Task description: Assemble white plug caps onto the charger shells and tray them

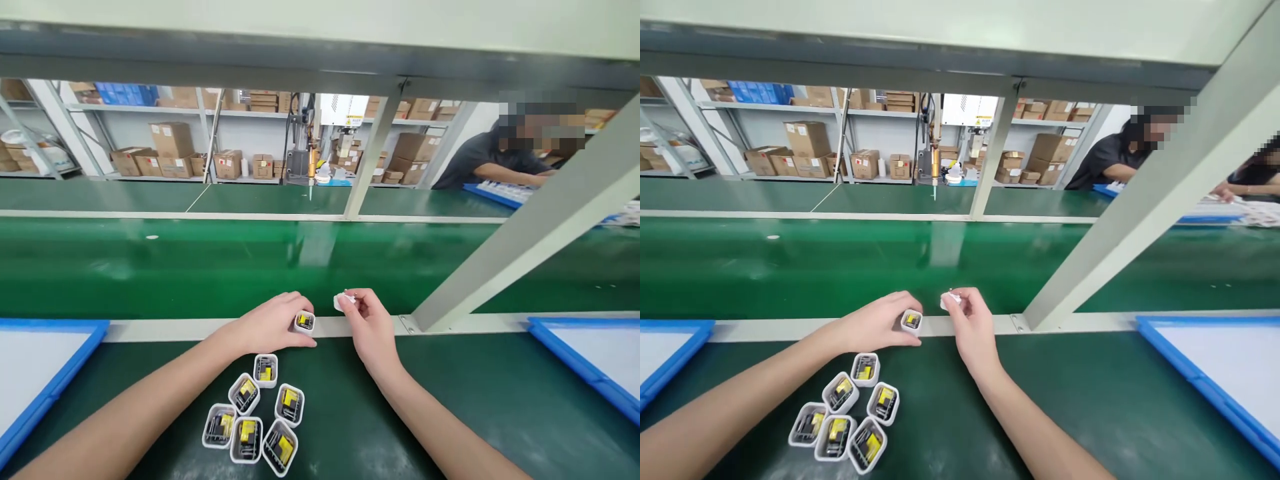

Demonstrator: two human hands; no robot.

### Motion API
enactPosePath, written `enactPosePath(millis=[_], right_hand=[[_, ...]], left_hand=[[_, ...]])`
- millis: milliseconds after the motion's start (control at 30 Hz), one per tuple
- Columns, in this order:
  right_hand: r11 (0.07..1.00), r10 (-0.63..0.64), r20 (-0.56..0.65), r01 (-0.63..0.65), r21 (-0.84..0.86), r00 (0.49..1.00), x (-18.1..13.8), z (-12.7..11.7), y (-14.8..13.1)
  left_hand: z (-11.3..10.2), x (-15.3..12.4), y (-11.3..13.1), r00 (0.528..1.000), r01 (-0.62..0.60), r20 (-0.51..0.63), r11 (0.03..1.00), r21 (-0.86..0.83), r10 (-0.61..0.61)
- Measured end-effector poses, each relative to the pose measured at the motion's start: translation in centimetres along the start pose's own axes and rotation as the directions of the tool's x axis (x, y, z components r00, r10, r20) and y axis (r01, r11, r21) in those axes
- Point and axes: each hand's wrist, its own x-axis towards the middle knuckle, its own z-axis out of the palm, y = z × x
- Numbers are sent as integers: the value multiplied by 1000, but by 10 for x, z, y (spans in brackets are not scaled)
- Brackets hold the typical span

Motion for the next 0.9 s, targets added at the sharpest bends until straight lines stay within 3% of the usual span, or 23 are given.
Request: enactPosePath(millis=[100, 200, 367, 433, 533, 667, 900], right_hand=[[999, -34, 110, 36, -21, 993, -5, 6, -7], [990, -101, 225, 120, -74, 969, -12, 8, -15], [930, -233, 477, 338, -147, 848, -11, 7, -22], [936, -194, 505, 313, -161, 841, -7, 7, -23], [967, -75, 454, 176, -184, 888, -2, 9, -22], [988, 45, 413, 22, -154, 909, -6, 13, -20], [994, 8, 457, 43, -103, 890, -15, 9, -20]], left_hand=[[5, -7, -12, 993, 99, -37, 979, -180, -108], [15, -7, -15, 980, 151, -88, 956, -252, -178], [21, -6, -15, 982, 133, -86, 938, -320, -169], [19, -6, -16, 981, 136, -73, 912, -386, -177], [16, -6, -20, 971, 182, -49, 861, -476, -232], [16, -7, -20, 967, 220, -16, 865, -451, -254], [15, -15, -15, 986, 159, -9, 949, -274, -168]])
